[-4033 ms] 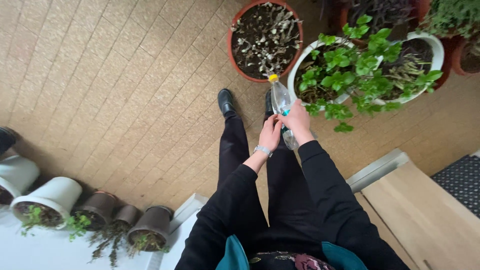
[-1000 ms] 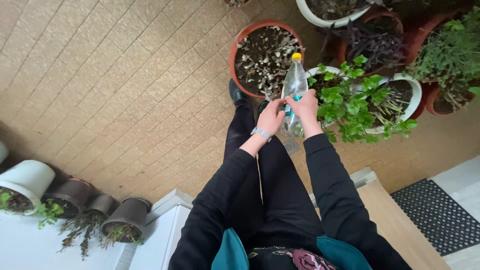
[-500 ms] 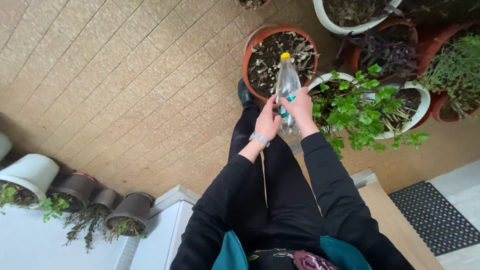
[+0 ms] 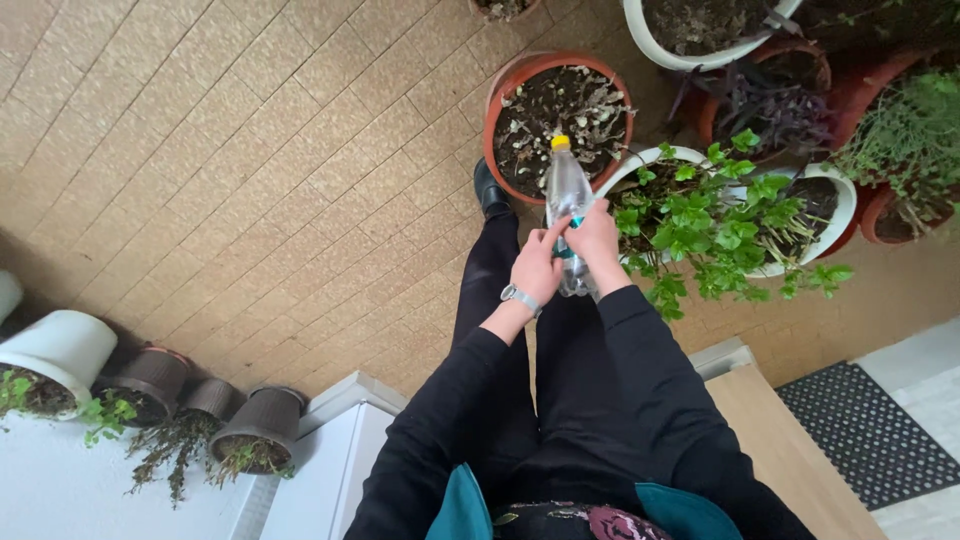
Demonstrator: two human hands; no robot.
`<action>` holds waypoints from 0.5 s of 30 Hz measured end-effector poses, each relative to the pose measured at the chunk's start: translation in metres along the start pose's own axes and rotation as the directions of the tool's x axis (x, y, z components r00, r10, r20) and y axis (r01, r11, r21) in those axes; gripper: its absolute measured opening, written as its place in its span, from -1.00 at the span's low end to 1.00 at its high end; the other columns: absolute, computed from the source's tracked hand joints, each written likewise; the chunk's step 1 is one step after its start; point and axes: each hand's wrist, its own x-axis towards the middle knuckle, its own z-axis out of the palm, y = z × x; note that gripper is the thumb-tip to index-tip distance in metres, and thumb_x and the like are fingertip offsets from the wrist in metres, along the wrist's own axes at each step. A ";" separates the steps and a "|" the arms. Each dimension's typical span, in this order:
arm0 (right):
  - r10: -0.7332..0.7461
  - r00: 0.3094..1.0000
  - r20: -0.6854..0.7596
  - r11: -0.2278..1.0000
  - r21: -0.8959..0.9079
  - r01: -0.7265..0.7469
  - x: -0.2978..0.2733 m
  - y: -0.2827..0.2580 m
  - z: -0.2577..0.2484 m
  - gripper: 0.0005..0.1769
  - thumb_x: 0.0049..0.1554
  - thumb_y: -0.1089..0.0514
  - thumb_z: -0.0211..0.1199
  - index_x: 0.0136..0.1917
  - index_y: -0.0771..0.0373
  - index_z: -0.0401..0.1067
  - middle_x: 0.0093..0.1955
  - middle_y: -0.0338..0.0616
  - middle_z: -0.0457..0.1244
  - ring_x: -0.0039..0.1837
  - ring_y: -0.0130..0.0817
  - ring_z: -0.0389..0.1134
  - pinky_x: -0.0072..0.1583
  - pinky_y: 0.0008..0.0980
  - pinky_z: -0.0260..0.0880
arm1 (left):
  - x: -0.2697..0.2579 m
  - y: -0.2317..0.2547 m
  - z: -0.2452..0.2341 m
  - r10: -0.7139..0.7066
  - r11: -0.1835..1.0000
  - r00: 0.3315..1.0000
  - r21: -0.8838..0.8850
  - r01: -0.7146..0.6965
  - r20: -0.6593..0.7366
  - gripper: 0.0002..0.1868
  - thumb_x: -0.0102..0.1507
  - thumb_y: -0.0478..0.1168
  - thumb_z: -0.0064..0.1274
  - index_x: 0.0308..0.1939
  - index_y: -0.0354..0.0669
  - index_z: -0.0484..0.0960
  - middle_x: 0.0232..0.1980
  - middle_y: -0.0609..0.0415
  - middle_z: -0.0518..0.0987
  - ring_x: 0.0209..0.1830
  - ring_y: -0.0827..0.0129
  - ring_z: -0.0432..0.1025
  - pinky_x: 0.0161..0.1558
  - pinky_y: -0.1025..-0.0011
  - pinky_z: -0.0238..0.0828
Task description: The person waters several potted plants using a plastic bottle. They move between pots, pouring water onto the soil of each plant in a single room.
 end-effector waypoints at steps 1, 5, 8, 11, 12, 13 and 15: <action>0.003 1.000 -0.002 1.000 0.004 -0.003 0.009 0.013 0.004 -0.28 0.10 -0.16 0.20 0.26 0.41 0.10 0.18 0.38 0.31 0.28 0.34 0.34 0.29 0.16 0.36 | 0.003 0.000 0.007 0.003 1.000 1.000 0.002 -0.003 0.003 -0.17 0.20 -0.33 -0.11 0.51 0.50 0.15 0.14 0.01 0.39 0.07 -0.12 0.52 0.07 0.04 0.57; 0.018 0.999 -0.044 1.000 0.025 -0.017 0.025 0.046 0.008 -0.31 0.10 -0.14 0.13 0.25 0.44 0.10 0.17 0.43 0.30 0.25 0.40 0.34 0.28 0.18 0.36 | 0.010 0.002 0.031 0.032 0.999 0.999 0.043 -0.033 0.034 -0.18 0.21 -0.33 -0.12 0.50 0.51 0.15 0.14 -0.01 0.41 0.09 -0.16 0.51 0.09 0.01 0.56; -0.004 0.999 -0.039 1.000 -0.005 0.004 0.029 0.062 0.008 -0.34 0.09 -0.10 0.14 0.24 0.44 0.12 0.16 0.42 0.31 0.24 0.41 0.34 0.27 0.18 0.37 | 0.016 -0.009 0.058 0.037 0.998 0.999 0.040 -0.039 0.033 -0.19 0.21 -0.34 -0.12 0.49 0.49 0.17 0.12 -0.02 0.43 0.09 -0.17 0.51 0.09 0.01 0.56; -0.003 1.000 -0.014 0.998 -0.058 0.002 0.026 0.074 0.009 -0.36 0.08 -0.09 0.16 0.22 0.42 0.14 0.15 0.39 0.32 0.23 0.39 0.35 0.26 0.16 0.38 | 0.007 -0.005 0.067 0.031 0.999 0.999 0.024 -0.031 0.032 -0.21 0.21 -0.35 -0.12 0.49 0.45 0.20 0.12 -0.06 0.44 0.09 -0.19 0.50 0.10 -0.02 0.54; 0.002 1.000 -0.009 0.997 -0.080 -0.003 0.023 0.077 0.009 -0.36 0.08 -0.10 0.16 0.23 0.41 0.13 0.16 0.38 0.32 0.23 0.38 0.36 0.26 0.15 0.39 | 0.003 0.000 0.066 0.028 0.999 0.999 0.024 -0.028 0.030 -0.21 0.22 -0.35 -0.13 0.49 0.46 0.20 0.12 -0.06 0.45 0.09 -0.17 0.50 0.10 -0.01 0.54; 0.005 1.000 -0.010 0.997 -0.075 -0.006 0.023 0.080 0.009 -0.36 0.08 -0.10 0.16 0.23 0.41 0.13 0.16 0.38 0.32 0.23 0.38 0.36 0.26 0.15 0.39 | 0.002 0.002 0.069 0.030 0.999 0.999 0.027 -0.031 0.034 -0.21 0.22 -0.35 -0.13 0.49 0.46 0.20 0.12 -0.06 0.45 0.09 -0.17 0.50 0.10 -0.01 0.54; 0.007 1.000 -0.031 1.000 -0.024 -0.007 0.023 0.089 0.008 -0.36 0.06 -0.06 0.20 0.22 0.41 0.13 0.14 0.38 0.31 0.21 0.38 0.36 0.25 0.16 0.40 | 0.002 0.006 0.077 0.028 0.999 0.999 0.044 -0.030 0.031 -0.18 0.21 -0.35 -0.13 0.51 0.49 0.16 0.12 -0.07 0.46 0.09 -0.16 0.51 0.11 -0.02 0.54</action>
